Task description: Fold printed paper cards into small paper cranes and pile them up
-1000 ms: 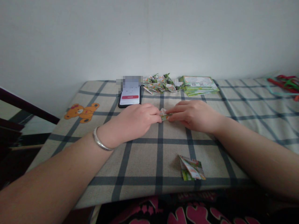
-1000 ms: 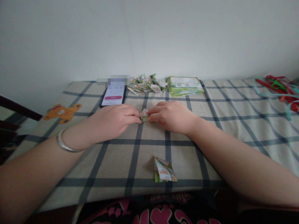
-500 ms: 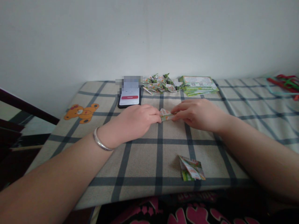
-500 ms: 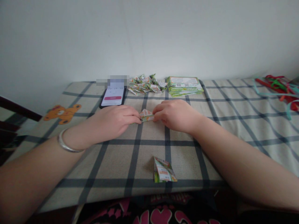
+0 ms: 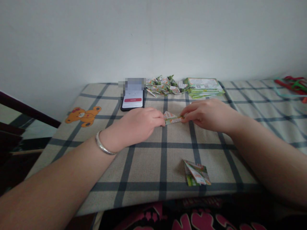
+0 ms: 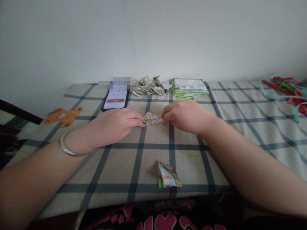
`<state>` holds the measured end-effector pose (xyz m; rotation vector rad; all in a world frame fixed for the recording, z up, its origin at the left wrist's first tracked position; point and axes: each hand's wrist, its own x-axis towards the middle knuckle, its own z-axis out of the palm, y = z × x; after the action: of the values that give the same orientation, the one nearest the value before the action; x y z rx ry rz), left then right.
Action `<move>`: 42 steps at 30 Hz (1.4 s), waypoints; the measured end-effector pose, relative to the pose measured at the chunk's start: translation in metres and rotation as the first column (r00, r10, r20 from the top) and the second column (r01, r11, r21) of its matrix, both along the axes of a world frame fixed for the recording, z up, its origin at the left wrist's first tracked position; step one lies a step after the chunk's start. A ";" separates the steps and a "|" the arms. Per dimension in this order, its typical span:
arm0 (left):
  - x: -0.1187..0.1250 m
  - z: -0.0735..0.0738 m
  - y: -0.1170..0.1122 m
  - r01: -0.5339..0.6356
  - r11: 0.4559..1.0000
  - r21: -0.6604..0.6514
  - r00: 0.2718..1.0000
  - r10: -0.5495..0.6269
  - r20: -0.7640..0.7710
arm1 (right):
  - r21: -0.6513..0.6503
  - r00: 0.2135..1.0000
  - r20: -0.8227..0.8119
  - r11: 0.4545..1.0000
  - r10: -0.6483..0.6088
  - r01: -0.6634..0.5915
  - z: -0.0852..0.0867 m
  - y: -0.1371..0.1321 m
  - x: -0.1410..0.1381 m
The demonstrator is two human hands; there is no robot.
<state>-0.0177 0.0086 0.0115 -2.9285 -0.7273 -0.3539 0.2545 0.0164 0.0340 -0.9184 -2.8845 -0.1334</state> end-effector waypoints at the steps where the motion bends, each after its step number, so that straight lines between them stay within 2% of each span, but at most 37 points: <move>1: 0.000 0.000 0.000 0.004 1.000 -0.003 1.000 -0.004 0.004 | -0.004 1.000 0.003 1.000 0.000 0.000 0.000 0.000 0.001; 17: 0.001 0.000 0.000 -0.039 0.998 -0.051 0.999 0.040 0.021 | 0.002 0.999 0.042 0.999 -0.034 0.034 0.003 -0.001 0.006; 26: 0.003 0.001 0.001 -0.041 0.999 -0.018 0.999 0.042 0.008 | -0.048 0.996 0.037 0.996 -0.078 0.080 -0.001 -0.001 0.009; 32: 0.004 0.000 0.001 -0.049 0.998 -0.041 0.999 0.050 0.017 | 0.026 0.954 -0.012 0.954 -0.300 0.300 -0.006 0.001 -0.004; 36: 0.004 -0.001 0.002 -0.060 0.997 -0.048 0.998 0.062 0.030 | -0.046 0.965 -0.085 0.969 -0.248 0.244 -0.010 0.001 -0.010; 42: 0.006 -0.005 0.001 -0.107 0.994 -0.019 0.994 0.107 -0.006 | -0.018 0.976 -0.124 0.984 -0.181 0.180 -0.016 0.001 -0.011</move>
<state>-0.0118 0.0094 0.0062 -2.8920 -0.8874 -0.3310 0.2432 0.0176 0.0176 -1.1459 -2.6857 -0.0780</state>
